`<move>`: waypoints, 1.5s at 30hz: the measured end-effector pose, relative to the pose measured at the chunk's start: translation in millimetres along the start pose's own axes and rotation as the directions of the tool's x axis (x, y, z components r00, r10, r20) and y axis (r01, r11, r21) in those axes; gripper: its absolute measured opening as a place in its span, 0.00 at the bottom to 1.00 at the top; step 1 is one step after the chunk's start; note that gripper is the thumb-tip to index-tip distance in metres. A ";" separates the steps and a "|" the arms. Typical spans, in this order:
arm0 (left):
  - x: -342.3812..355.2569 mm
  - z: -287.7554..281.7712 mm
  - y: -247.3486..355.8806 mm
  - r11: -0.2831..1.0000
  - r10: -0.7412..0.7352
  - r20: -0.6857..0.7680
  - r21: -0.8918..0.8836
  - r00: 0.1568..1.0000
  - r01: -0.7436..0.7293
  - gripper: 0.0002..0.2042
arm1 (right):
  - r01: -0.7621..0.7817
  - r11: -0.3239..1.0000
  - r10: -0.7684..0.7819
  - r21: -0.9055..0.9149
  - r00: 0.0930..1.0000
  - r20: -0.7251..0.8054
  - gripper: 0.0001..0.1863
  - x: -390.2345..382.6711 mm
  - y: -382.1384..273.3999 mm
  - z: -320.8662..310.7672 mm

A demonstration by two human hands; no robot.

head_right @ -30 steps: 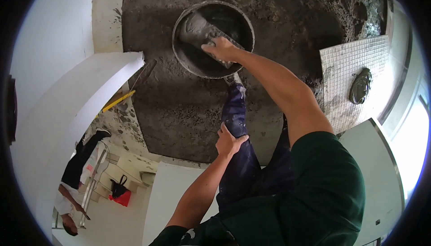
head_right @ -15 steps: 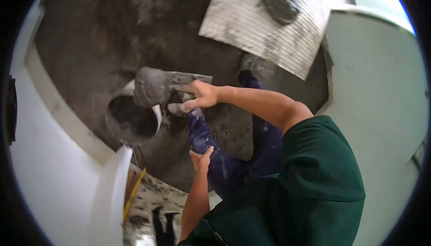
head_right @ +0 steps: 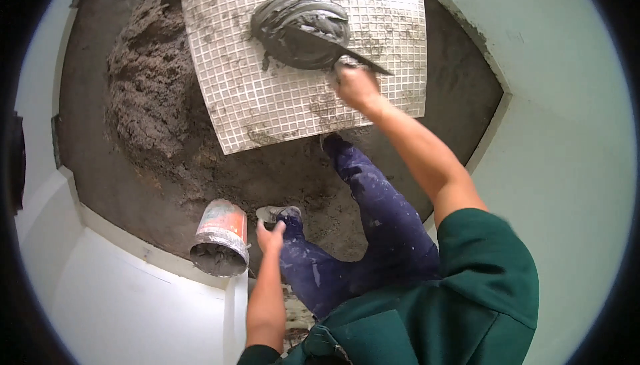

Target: Applying and spreading mortar on the back of a floor tile using a trowel.

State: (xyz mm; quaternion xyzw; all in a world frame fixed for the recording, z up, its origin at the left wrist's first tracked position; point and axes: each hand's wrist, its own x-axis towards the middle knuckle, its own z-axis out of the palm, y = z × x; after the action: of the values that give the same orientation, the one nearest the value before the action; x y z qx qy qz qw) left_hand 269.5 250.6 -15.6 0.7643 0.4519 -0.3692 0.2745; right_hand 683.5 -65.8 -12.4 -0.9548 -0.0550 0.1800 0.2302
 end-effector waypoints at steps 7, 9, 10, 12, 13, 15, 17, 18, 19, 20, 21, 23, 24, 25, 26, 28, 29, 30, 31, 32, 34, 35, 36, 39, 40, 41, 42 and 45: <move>180.9 -55.8 109.2 0.965 0.040 -0.046 -0.257 0.998 -0.050 0.41 | -0.219 0.975 0.223 -0.038 0.958 0.179 0.25 52.3 8.0 35.9; 222.8 -71.8 123.6 0.978 0.058 -0.070 -0.198 0.996 -0.071 0.43 | -0.363 0.932 0.360 -0.024 0.913 0.190 0.30 79.3 32.5 21.0; 242.9 -79.5 125.2 0.982 0.024 -0.088 -0.185 0.996 -0.040 0.43 | -0.400 0.916 0.392 0.009 0.902 0.178 0.32 89.2 51.1 13.6; 279.7 -87.3 125.6 0.967 -0.082 -0.110 -0.251 0.991 0.052 0.43 | -0.433 0.894 0.430 0.111 0.901 0.057 0.31 111.2 105.4 5.3; 290.1 -78.0 132.0 0.923 -0.070 0.006 -0.378 0.997 0.067 0.44 | -0.422 0.885 0.430 0.197 0.903 0.001 0.30 115.3 141.6 -10.1; 296.9 -57.3 147.8 0.844 -0.090 0.215 -0.502 0.972 0.190 0.45 | -0.520 0.761 0.531 0.390 0.843 0.086 0.29 107.7 169.8 -25.8; 309.3 -64.6 139.8 0.785 -0.037 0.389 -0.559 0.920 0.268 0.43 | -0.628 0.601 0.589 0.494 0.766 0.259 0.29 103.1 137.8 -7.7; 312.0 -64.0 134.9 0.764 -0.007 0.409 -0.587 0.913 0.269 0.42 | -0.574 0.573 0.491 0.585 0.812 0.316 0.25 97.4 112.2 9.0; 315.3 -65.2 130.3 0.752 0.012 0.398 -0.609 0.917 0.254 0.40 | -0.519 0.532 0.389 0.669 0.852 0.352 0.23 94.3 88.2 23.0; 316.8 -66.4 123.5 0.741 0.029 0.396 -0.625 0.918 0.246 0.38 | -0.530 0.561 0.365 0.636 0.848 0.385 0.22 93.0 67.5 36.8; 318.6 -65.3 121.5 0.744 0.033 0.409 -0.619 0.912 0.251 0.38 | -0.547 0.637 0.277 0.544 0.820 0.500 0.22 94.8 58.1 45.2; 322.6 -64.7 121.4 0.744 0.086 0.428 -0.629 0.900 0.228 0.35 | -0.461 0.781 0.119 0.421 0.772 0.625 0.22 90.4 40.0 67.8; 324.9 -64.9 120.2 0.750 0.087 0.434 -0.621 0.897 0.228 0.35 | -0.378 0.837 0.043 0.395 0.766 0.642 0.22 79.8 25.4 86.5; 327.1 -63.3 121.3 0.738 0.107 0.447 -0.634 0.888 0.230 0.35 | -0.301 0.902 0.011 0.310 0.733 0.680 0.22 70.4 14.0 99.2; 329.3 -66.6 119.1 0.729 0.125 0.457 -0.645 0.881 0.230 0.34 | -0.215 0.949 -0.017 0.230 0.696 0.718 0.22 58.0 -2.9 110.0; 328.4 -68.8 117.7 0.724 0.143 0.466 -0.650 0.873 0.229 0.34 | -0.332 0.845 -0.054 0.420 0.728 0.684 0.22 10.2 -32.7 131.0; 324.9 -63.6 122.7 0.711 0.162 0.477 -0.663 0.864 0.233 0.35 | -0.352 0.819 0.031 0.453 0.816 0.578 0.22 -22.6 -44.6 152.6; 323.5 -60.5 130.0 0.699 0.183 0.486 -0.675 0.855 0.234 0.35 | -0.361 0.793 0.121 0.491 0.883 0.454 0.22 -50.6 -58.9 176.0; 324.4 -65.3 128.2 0.700 0.183 0.493 -0.673 0.851 0.239 0.36 | -0.345 0.866 0.166 0.362 0.881 0.442 0.21 -69.5 -85.9 191.6; 322.9 -67.5 128.5 0.715 0.201 0.505 -0.661 0.839 0.226 0.36 | -0.332 0.917 0.219 0.218 0.880 0.421 0.21 -78.8 -103.7 202.2; 316.0 -60.4 135.8 0.709 0.118 0.496 -0.648 0.860 0.277 0.36 | -0.110 0.993 0.115 -0.035 0.968 0.221 0.20 -81.5 -96.8 209.8; 316.7 -61.7 135.9 0.728 0.142 0.508 -0.635 0.850 0.258 0.36 | -0.108 0.991 0.114 -0.076 0.991 0.071 0.20 -76.0 -87.0 214.9; 321.6 -67.5 132.0 0.719 0.130 0.500 -0.643 0.857 0.266 0.36 | -0.167 0.985 0.166 -0.041 0.986 -0.037 0.19 -66.1 -82.7 210.4; 319.7 -67.8 127.3 0.718 0.110 0.502 -0.637 0.858 0.280 0.37 | -0.477 0.873 0.488 0.106 0.860 -0.149 0.22 -35.7 -40.2 171.7; 320.9 -71.2 127.4 0.714 0.090 0.488 -0.640 0.868 0.285 0.37 | -0.585 0.792 0.607 0.176 0.785 -0.126 0.24 -23.0 -23.8 152.7; 322.9 -71.5 130.5 0.723 0.106 0.485 -0.637 0.868 0.267 0.37 | -0.633 0.734 0.673 0.244 0.726 -0.143 0.26 -12.2 -1.3 134.8; 325.1 -73.2 127.5 0.724 0.078 0.485 -0.628 0.871 0.285 0.36 | -0.682 0.663 0.741 0.308 0.656 -0.142 0.27 -8.8 19.5 121.9; 323.1 -56.5 128.2 0.724 0.090 0.498 -0.628 0.862 0.287 0.36 | -0.703 0.585 0.810 0.403 0.493 -0.316 0.27 -35.1 120.1 91.1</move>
State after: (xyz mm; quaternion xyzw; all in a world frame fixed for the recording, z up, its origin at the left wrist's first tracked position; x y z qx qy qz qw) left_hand 504.9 394.3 -234.4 0.4613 0.5106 -0.3745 0.6214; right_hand 619.9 -140.8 -131.9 -0.8604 0.4501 0.0313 0.2368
